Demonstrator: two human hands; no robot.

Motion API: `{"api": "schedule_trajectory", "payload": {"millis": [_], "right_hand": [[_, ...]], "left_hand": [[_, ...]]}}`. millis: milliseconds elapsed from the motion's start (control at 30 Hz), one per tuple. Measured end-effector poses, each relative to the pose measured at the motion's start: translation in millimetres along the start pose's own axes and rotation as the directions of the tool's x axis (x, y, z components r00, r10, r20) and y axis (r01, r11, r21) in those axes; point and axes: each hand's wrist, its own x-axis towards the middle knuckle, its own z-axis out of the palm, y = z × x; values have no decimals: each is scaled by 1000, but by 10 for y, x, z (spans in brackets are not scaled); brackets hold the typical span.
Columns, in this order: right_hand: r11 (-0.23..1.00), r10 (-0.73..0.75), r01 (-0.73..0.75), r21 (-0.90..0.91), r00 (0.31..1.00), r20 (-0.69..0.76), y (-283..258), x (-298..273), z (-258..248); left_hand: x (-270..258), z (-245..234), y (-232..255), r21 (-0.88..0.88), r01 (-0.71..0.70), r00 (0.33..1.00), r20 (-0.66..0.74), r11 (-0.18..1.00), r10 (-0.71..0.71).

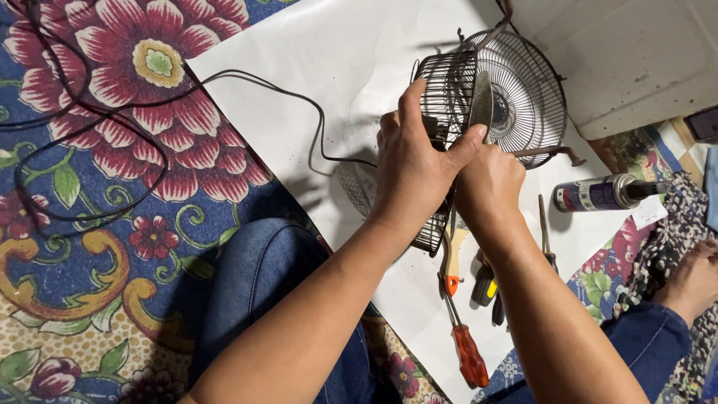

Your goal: The person cleans a disassembled electric fan by brushing dust off the metal stand and fan blades, then applies lubricant to the stand joints. They wipe the fan blades with a sponge and reattach the fan blade to the motor housing.

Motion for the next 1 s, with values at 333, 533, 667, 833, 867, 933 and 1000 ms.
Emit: {"api": "schedule_trajectory", "payload": {"millis": [333, 533, 667, 833, 867, 933, 1000], "right_hand": [[999, -26, 25, -35, 998, -49, -5, -35, -11], [998, -66, 65, -21, 994, -86, 29, -110, 26], [999, -42, 42, -2, 993, -111, 56, -137, 84], [997, 28, -17, 77, 989, -143, 56, -142, 142], [996, 46, -37, 77, 992, -119, 56, -133, 142], [994, 82, -77, 74, 994, -69, 62, -116, 134], [995, 69, -65, 73, 996, -58, 65, -88, 119]], "left_hand": [[-5, -6, 4, 1, -2, 1000, -1, 1000, 2], [-3, -22, 8, -3, 9, 1000, 6, 1000, -9], [-4, -26, 27, -9, 13, 1000, 18, 1000, -13], [-18, -28, 47, -18, 27, 999, 26, 999, -26], [-19, -25, 49, -9, 15, 1000, 24, 1000, -14], [-32, -16, 49, 7, -6, 1000, 20, 1000, 6], [-45, -10, 51, 5, -28, 1000, 10, 1000, 27]]}}
